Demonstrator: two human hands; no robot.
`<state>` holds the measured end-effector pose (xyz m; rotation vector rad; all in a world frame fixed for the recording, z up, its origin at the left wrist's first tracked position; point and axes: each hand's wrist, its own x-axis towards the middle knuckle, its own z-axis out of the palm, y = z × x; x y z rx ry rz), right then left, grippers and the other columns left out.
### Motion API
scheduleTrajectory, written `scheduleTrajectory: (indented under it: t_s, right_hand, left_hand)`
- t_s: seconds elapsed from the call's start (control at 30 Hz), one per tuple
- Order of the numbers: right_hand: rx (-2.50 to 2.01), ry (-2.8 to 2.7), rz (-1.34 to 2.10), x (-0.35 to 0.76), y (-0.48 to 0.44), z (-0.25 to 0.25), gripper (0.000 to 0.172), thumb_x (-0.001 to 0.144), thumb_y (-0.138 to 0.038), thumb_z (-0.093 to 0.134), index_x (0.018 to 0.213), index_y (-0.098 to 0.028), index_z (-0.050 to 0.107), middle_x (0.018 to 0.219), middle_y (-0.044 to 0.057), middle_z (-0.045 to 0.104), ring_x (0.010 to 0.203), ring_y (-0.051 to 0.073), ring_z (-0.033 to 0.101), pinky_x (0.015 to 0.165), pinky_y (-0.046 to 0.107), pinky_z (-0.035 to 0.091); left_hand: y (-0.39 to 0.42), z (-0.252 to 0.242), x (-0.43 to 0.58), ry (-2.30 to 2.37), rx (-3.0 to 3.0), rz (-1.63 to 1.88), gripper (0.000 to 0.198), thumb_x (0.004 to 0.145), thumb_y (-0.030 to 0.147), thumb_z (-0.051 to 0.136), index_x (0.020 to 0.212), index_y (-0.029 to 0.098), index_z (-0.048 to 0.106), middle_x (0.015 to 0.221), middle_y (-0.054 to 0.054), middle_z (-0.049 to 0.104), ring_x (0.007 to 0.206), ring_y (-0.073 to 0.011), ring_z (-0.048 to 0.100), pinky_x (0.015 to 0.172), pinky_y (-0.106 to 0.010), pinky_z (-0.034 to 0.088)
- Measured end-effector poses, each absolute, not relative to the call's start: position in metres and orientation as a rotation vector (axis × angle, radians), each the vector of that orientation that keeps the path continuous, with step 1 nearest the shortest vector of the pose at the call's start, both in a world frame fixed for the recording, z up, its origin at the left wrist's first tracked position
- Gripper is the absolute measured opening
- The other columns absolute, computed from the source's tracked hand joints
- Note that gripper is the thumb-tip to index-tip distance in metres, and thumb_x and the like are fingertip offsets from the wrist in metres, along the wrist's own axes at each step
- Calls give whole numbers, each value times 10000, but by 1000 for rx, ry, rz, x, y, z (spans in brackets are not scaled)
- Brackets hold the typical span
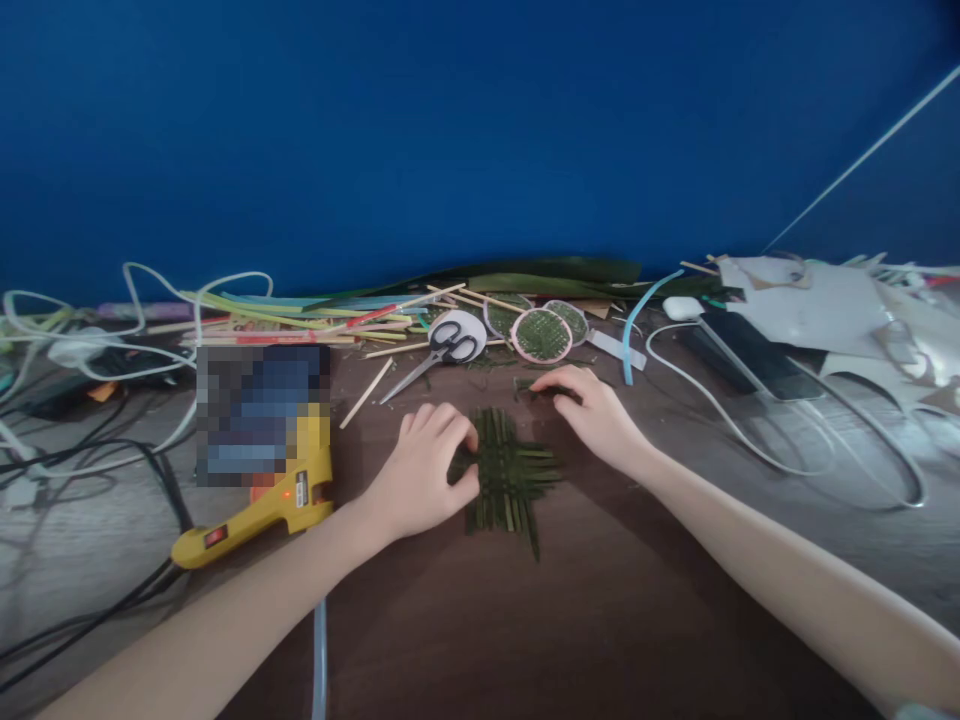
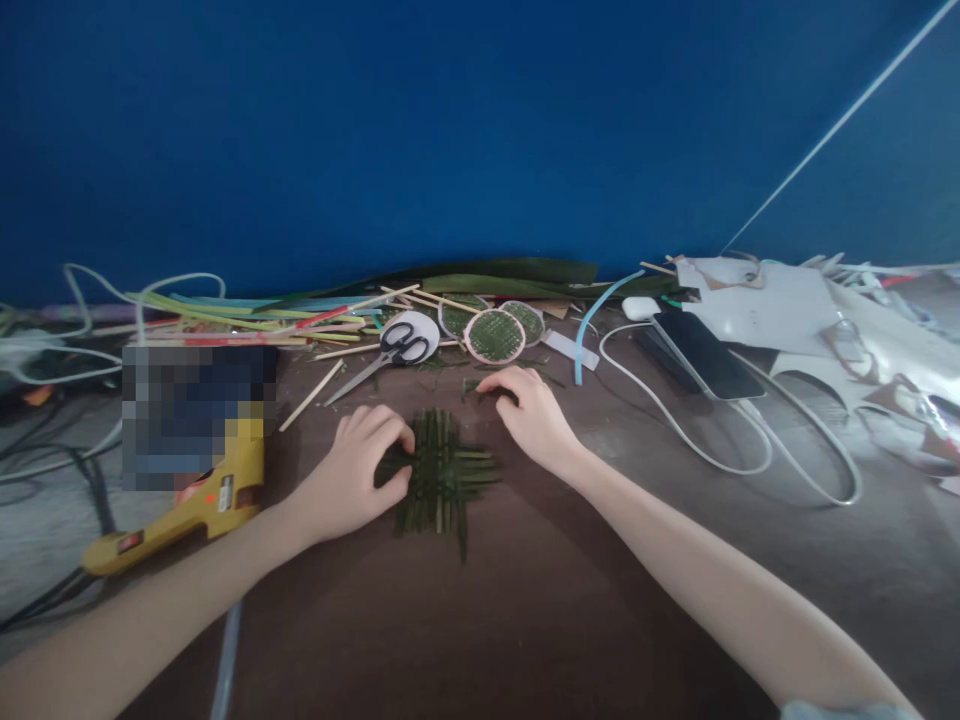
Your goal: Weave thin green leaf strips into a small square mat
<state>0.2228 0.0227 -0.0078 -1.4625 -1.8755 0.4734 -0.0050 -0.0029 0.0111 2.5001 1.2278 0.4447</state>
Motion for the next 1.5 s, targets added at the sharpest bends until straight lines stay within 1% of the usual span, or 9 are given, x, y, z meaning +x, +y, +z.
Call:
scheduleTrajectory:
  t_s: [0.1,0.2,0.33,0.5,0.6,0.77,1.23,1.4,1.5]
  right_hand:
    - [-1510,-1984,335,228,36,-8,448,668,-38,395,1006,-230,618,1124,47,617,1089,266,505,909,558,369]
    - [-1441,-2070,374,241,51,-1,601,655,-6,354,1182,-228,538,1269,33,531,1198,206,451,1014,481,333]
    - [-1465,-2045,430,262,66,18,610,669,-16,340,1213,-228,518,1283,23,521,1200,189,458,1030,450,330]
    - [-1465,-1953,436,278,73,24,382,688,-47,359,922,-181,631,897,42,682,881,176,625,853,395,463]
    - [-1690,-1975,273,279,73,11,127,703,-199,523,788,-168,613,803,68,637,750,199,594,745,396,467]
    - [-1854,-1957,120,264,66,-6,356,663,-515,602,790,-191,531,797,68,549,816,256,515,715,407,418]
    - [-1738,-2294,245,277,55,-3,415,550,-531,698,732,-216,499,836,42,477,871,262,468,746,387,383]
    - [-1626,-2105,362,281,43,14,228,770,-412,513,692,-200,545,764,42,535,751,195,513,710,350,406]
    - [-1652,-2008,397,287,42,17,198,794,-349,466,714,-200,569,745,38,578,662,172,523,642,327,414]
  left_hand:
    - [-2,11,-6,1233,2484,463,38,749,194,446,784,189,460,860,-25,494,838,-200,415,737,-357,336]
    - [-2,10,-6,1231,2481,467,36,752,183,444,783,189,459,860,-26,495,851,-201,414,742,-354,338]
    - [-1,11,-6,1229,2480,462,53,756,171,432,793,187,466,874,-28,503,869,-202,414,753,-355,335]
    - [-1,11,-6,1235,2466,464,57,763,167,425,792,186,470,878,-29,506,879,-204,415,759,-358,336]
    - [-1,12,-6,1240,2460,480,61,761,158,428,798,185,468,871,-28,504,878,-203,416,749,-351,338]
    - [-1,10,-7,1242,2437,503,55,760,151,433,793,187,460,868,-23,497,872,-198,423,753,-348,330]
    - [2,7,-7,1248,2414,492,54,760,141,436,784,184,458,861,-19,484,867,-189,407,744,-334,314]
    - [4,6,-6,1250,2417,507,57,759,135,436,779,182,460,858,-18,494,864,-189,410,744,-337,312]
    - [4,5,-6,1257,2419,513,71,765,128,430,786,186,465,864,-18,501,871,-190,412,750,-340,313]
